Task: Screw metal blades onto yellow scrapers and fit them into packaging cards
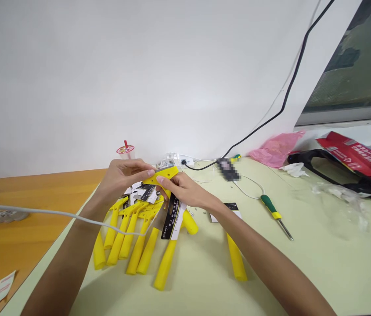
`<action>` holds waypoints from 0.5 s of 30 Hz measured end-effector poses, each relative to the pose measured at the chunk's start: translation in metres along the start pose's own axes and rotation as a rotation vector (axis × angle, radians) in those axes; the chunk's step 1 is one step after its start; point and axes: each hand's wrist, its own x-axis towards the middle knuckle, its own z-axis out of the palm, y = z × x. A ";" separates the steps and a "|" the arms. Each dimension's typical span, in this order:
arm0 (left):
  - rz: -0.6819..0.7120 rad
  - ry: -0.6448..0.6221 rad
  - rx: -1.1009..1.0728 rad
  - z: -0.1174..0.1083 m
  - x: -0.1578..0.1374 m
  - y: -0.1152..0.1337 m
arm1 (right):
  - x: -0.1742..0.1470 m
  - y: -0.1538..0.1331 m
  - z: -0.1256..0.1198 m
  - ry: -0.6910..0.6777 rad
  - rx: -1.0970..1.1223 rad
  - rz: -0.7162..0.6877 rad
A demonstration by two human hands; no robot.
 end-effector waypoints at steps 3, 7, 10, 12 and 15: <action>-0.001 0.037 -0.053 0.006 -0.001 0.002 | 0.000 0.000 0.000 0.027 0.018 -0.001; 0.010 0.157 -0.125 0.019 -0.001 -0.001 | -0.001 0.002 0.001 0.095 -0.004 0.034; 0.021 0.183 -0.138 0.025 0.000 -0.006 | -0.001 0.004 0.001 0.112 -0.058 0.044; 0.028 0.192 -0.156 0.028 0.000 -0.009 | -0.001 0.004 0.001 0.119 -0.075 0.051; 0.032 0.216 -0.196 0.029 0.000 -0.011 | 0.000 0.004 0.001 0.125 -0.046 0.054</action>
